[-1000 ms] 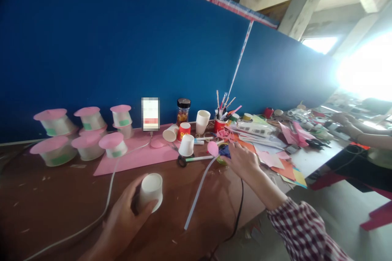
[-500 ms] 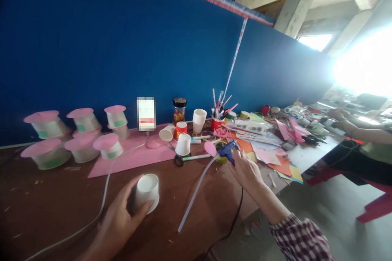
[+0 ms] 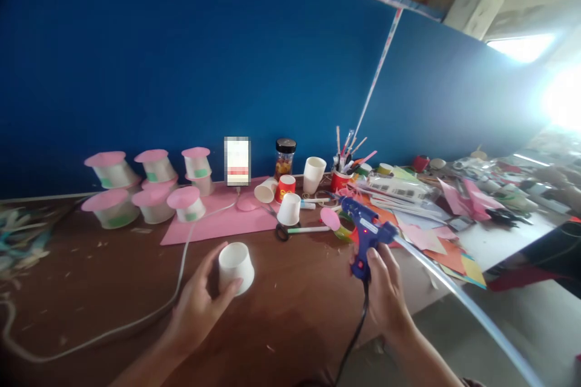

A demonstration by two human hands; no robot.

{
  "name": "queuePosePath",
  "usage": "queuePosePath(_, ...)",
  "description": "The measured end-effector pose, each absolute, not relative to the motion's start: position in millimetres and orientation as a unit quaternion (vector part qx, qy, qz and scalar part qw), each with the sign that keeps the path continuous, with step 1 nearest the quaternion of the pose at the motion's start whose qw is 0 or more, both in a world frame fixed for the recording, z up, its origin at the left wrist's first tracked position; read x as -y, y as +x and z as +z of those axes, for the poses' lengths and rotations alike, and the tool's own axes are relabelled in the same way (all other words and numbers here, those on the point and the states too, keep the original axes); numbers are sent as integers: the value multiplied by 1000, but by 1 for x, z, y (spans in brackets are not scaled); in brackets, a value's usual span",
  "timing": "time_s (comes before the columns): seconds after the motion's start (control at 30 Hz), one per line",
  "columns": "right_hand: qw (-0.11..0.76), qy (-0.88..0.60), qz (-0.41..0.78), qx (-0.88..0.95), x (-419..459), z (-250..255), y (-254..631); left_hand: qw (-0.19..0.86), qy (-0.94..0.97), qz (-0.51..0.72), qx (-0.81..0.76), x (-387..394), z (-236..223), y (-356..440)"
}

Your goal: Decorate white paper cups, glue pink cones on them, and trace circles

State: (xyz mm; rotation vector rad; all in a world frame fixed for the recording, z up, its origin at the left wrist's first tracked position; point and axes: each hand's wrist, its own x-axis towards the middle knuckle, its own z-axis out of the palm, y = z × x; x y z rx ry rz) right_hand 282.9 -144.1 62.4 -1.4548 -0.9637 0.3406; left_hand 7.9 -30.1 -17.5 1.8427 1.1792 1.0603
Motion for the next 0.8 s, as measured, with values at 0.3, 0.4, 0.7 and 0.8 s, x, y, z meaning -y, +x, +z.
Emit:
queuePosePath(0.3, 515, -610, 419, 432, 128, 54, 231, 380, 698, 395, -461, 30, -18, 6)
queuePosePath(0.4, 471, -607, 439, 466, 127, 54, 225, 377, 699, 381, -474, 30, -15, 6)
queuePosePath(0.7, 385, -603, 481, 506, 130, 53, 222, 361, 704, 369, -488, 28, -17, 7)
queuePosePath(0.8, 380, -613, 471, 508, 130, 54, 219, 360, 704, 371, -488, 28, -16, 7)
